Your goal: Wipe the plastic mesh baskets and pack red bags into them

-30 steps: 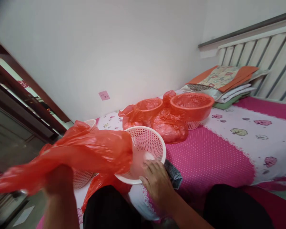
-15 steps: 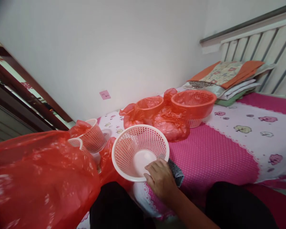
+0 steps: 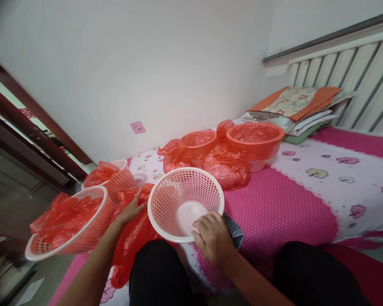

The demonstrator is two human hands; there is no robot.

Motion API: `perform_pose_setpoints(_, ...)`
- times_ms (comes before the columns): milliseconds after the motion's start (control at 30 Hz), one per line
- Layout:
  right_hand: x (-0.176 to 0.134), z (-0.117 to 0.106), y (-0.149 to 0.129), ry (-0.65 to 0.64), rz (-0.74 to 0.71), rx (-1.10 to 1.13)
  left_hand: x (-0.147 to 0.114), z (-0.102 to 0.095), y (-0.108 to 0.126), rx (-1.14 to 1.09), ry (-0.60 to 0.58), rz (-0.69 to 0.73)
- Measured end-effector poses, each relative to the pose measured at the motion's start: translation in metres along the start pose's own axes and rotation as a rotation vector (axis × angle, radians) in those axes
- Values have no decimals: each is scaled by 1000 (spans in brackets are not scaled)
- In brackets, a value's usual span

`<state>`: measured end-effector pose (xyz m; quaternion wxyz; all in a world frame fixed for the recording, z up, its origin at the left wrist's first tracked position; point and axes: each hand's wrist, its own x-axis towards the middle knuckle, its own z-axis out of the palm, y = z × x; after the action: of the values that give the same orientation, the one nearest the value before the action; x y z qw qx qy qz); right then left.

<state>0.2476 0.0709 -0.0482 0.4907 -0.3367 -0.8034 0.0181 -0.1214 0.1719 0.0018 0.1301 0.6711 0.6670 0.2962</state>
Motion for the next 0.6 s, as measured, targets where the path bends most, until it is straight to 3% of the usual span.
perform_pose_setpoints(167, -2, -2, 0, -39, 17, 10, -32, 4, -17, 262, 161, 58)
perform_pose_setpoints(267, -1, 0, 0, -58, 18, 12, -53, 22, -45, 413, 2, -167)
perform_pose_setpoints(367, 2, 3, -1, -52, 22, 18, -75, 66, -69, 369, -204, -422)
perform_pose_setpoints(500, 6, 6, -4, -46, 23, 24, -97, 120, -82, 310, -212, -558)
perform_pose_setpoints(600, 7, 5, -7, -40, 19, 24, -100, 117, -85, 205, -165, -532)
